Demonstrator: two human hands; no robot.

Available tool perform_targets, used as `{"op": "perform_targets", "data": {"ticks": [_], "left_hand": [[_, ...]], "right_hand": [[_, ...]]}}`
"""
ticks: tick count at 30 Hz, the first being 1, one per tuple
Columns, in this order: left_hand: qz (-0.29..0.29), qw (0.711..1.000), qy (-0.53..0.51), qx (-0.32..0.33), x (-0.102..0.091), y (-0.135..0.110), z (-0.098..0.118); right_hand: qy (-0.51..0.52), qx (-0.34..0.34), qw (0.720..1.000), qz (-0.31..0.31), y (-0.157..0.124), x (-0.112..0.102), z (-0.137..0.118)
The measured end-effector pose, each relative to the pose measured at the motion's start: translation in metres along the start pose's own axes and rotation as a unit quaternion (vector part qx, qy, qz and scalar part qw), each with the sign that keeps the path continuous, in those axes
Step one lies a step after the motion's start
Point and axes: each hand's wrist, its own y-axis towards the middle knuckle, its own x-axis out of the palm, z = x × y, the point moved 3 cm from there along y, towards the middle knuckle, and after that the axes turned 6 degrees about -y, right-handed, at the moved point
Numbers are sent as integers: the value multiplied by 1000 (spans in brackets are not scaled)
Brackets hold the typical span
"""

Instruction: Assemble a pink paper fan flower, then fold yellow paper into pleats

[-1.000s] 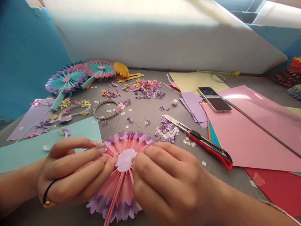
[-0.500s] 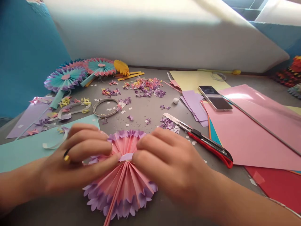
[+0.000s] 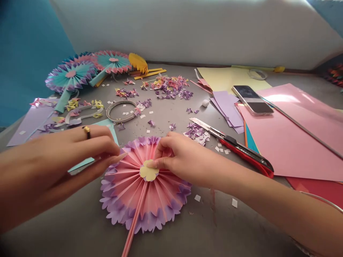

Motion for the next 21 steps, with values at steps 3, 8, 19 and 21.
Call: {"op": "perform_targets", "data": {"ticks": [3, 8, 19, 21], "left_hand": [[9, 996, 53, 77, 12, -11, 8], [60, 982, 73, 166, 29, -22, 7], [52, 979, 19, 197, 37, -28, 6], [47, 979, 10, 199, 38, -29, 9]], "right_hand": [[-26, -14, 999, 37, 0, 3, 0], [-14, 6, 1000, 24, -1, 8, 5], [-65, -21, 997, 24, 5, 11, 2], [-71, -19, 997, 23, 6, 10, 2]]}}
